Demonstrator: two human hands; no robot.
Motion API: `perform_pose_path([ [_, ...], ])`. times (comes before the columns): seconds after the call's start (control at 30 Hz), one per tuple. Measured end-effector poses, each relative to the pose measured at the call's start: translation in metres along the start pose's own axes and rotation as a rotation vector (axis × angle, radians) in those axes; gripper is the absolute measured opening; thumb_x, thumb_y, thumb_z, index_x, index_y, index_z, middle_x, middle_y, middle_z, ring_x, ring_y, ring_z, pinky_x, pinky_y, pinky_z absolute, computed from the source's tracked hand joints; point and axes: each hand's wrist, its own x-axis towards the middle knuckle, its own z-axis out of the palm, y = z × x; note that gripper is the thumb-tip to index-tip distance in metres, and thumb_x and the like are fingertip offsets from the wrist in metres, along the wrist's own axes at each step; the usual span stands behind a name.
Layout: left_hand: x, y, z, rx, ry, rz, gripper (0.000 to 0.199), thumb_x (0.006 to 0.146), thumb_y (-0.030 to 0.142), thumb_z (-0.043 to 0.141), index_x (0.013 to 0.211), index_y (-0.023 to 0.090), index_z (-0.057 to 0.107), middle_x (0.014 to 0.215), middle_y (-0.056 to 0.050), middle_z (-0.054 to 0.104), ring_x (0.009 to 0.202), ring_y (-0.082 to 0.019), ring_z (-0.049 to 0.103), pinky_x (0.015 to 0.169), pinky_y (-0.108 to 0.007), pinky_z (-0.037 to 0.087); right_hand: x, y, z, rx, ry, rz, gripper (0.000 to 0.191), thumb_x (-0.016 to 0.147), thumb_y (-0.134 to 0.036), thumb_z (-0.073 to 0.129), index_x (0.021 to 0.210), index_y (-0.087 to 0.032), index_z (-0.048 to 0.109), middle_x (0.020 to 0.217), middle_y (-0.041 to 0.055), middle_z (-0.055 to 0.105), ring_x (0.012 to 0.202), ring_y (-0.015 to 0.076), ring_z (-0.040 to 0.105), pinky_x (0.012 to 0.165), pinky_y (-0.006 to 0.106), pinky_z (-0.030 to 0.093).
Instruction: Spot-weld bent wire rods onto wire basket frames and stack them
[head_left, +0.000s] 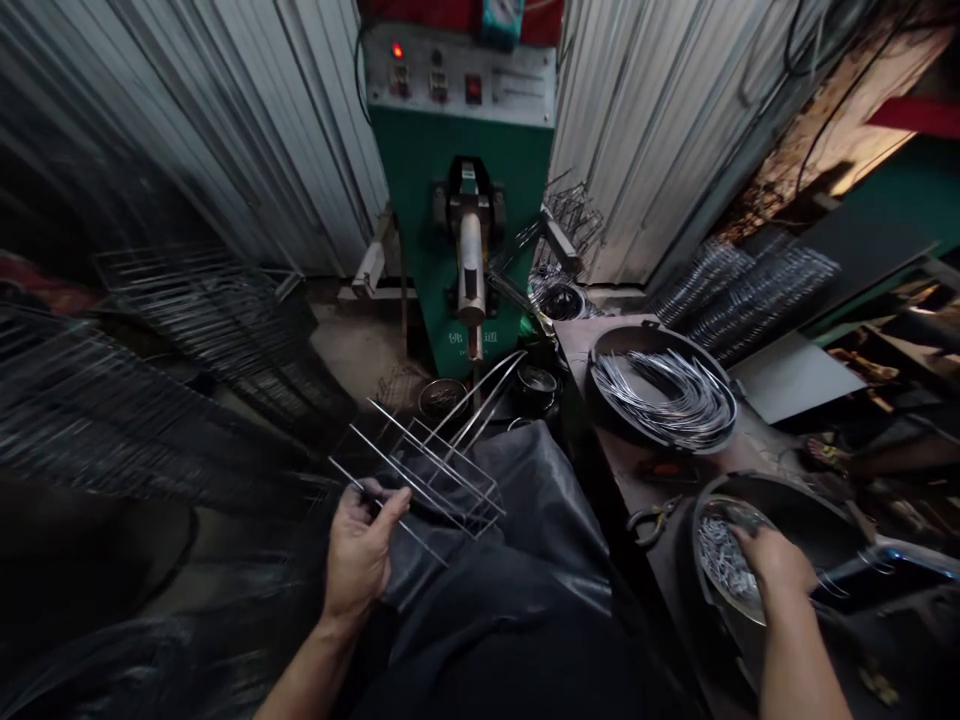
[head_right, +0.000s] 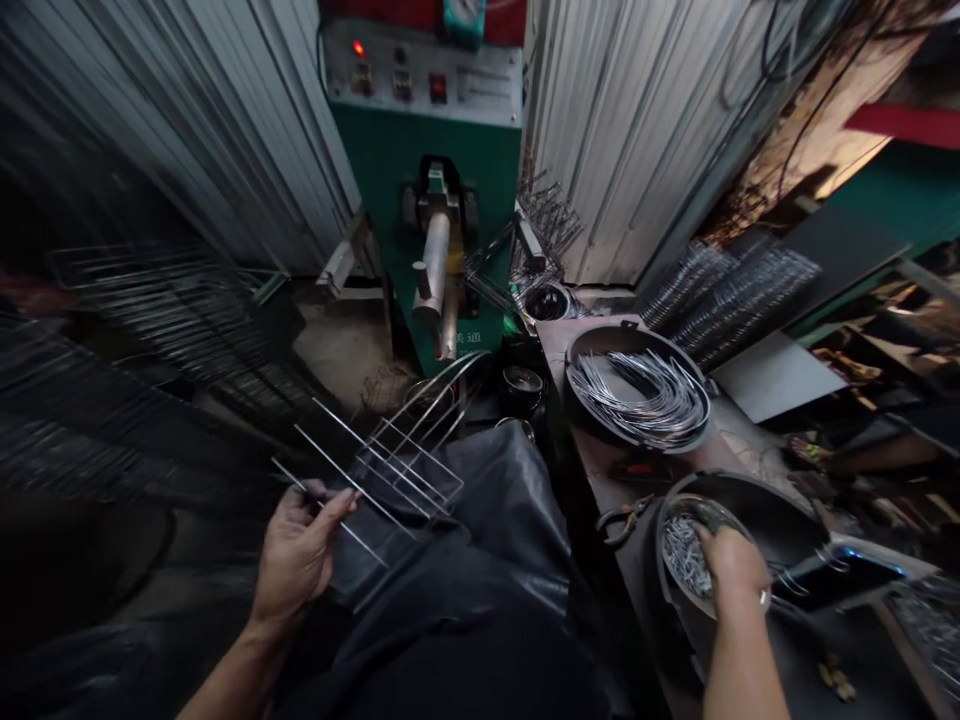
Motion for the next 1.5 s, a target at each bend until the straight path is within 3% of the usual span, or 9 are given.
perform_pose_path([
  [0.07,0.007,0.006,0.006,0.009,-0.016,0.109,0.042,0.056,0.032,0.078,0.080,0.019,0.046,0.069,0.004,0.055,0.064,-0.009,0.055,0.066,-0.021,0.045,-0.017,-0.040,-0.018,0.172,-0.051,-0.052,0.034,0.072,-0.049,0.057,0.063,-0.017,0.065,0.069,0.0174,0.064,0.072,0.0323,0.060,0.062,0.040,0.043],
  [0.13,0.014,0.006,0.014,0.039,-0.034,0.194,0.039,0.060,0.033,0.076,0.080,0.019,0.046,0.071,0.004,0.054,0.066,-0.010,0.055,0.068,-0.022,0.045,-0.039,-0.093,-0.027,0.544,-0.175,-0.226,0.036,0.069,-0.053,0.058,0.065,-0.017,0.063,0.068,0.0100,0.063,0.069,0.0246,0.058,0.061,0.032,0.042],
  [0.2,0.020,-0.001,0.021,0.093,-0.060,0.241,0.036,0.064,0.035,0.074,0.079,0.019,0.046,0.072,0.004,0.053,0.068,-0.010,0.055,0.069,-0.023,0.045,-0.065,-0.151,-0.027,0.919,-0.478,-0.317,0.042,0.061,-0.058,0.063,0.069,-0.017,0.061,0.062,0.0038,0.058,0.056,0.0162,0.052,0.051,0.026,0.038],
  [0.3,0.028,-0.018,0.030,0.168,-0.063,0.274,0.034,0.066,0.037,0.072,0.079,0.019,0.046,0.071,0.004,0.051,0.066,-0.010,0.053,0.066,-0.022,0.044,-0.100,-0.234,-0.017,1.203,-0.874,-0.361,0.044,0.050,-0.052,0.075,0.068,-0.015,0.057,0.058,-0.0011,0.054,0.048,0.0087,0.045,0.048,0.021,0.035],
  [0.43,0.037,-0.037,0.033,0.189,-0.025,0.277,0.033,0.068,0.039,0.071,0.080,0.019,0.047,0.068,0.005,0.048,0.062,-0.009,0.049,0.063,-0.021,0.042,-0.123,-0.322,-0.010,1.397,-0.904,-0.388,0.046,0.048,-0.051,0.077,0.069,-0.016,0.056,0.060,0.0000,0.058,0.050,0.0095,0.049,0.049,0.021,0.037],
  [0.53,0.043,-0.041,0.031,0.203,-0.025,0.260,0.034,0.067,0.040,0.071,0.078,0.018,0.047,0.067,0.004,0.047,0.061,-0.009,0.048,0.061,-0.021,0.041,-0.128,-0.364,-0.008,1.454,-0.840,-0.462,0.044,0.051,-0.053,0.074,0.065,-0.016,0.056,0.058,0.0001,0.057,0.051,0.0099,0.049,0.050,0.022,0.037],
  [0.67,0.053,-0.044,0.025,0.210,-0.037,0.220,0.035,0.067,0.041,0.071,0.078,0.018,0.047,0.068,0.004,0.047,0.062,-0.010,0.048,0.061,-0.022,0.041,-0.131,-0.388,0.000,1.485,-0.771,-0.577,0.039,0.061,-0.053,0.068,0.062,-0.016,0.056,0.055,-0.0008,0.055,0.050,0.0095,0.047,0.051,0.023,0.038],
  [1.03,0.072,-0.052,0.021,0.256,-0.032,0.113,0.040,0.064,0.045,0.072,0.079,0.019,0.046,0.069,0.003,0.051,0.064,-0.012,0.052,0.063,-0.024,0.043,-0.128,-0.398,0.019,1.456,-0.695,-0.599,0.033,0.072,-0.047,0.060,0.062,-0.016,0.055,0.056,-0.0010,0.053,0.052,0.0098,0.046,0.050,0.022,0.036],
  [1.5,0.088,-0.048,0.023,0.209,-0.041,0.044,0.041,0.061,0.044,0.074,0.079,0.018,0.047,0.066,0.004,0.048,0.058,-0.010,0.047,0.056,-0.021,0.040,-0.129,-0.419,0.022,1.570,-0.876,-0.503,0.037,0.066,-0.051,0.066,0.068,-0.016,0.055,0.057,-0.0007,0.054,0.048,0.0086,0.047,0.046,0.021,0.038],
])
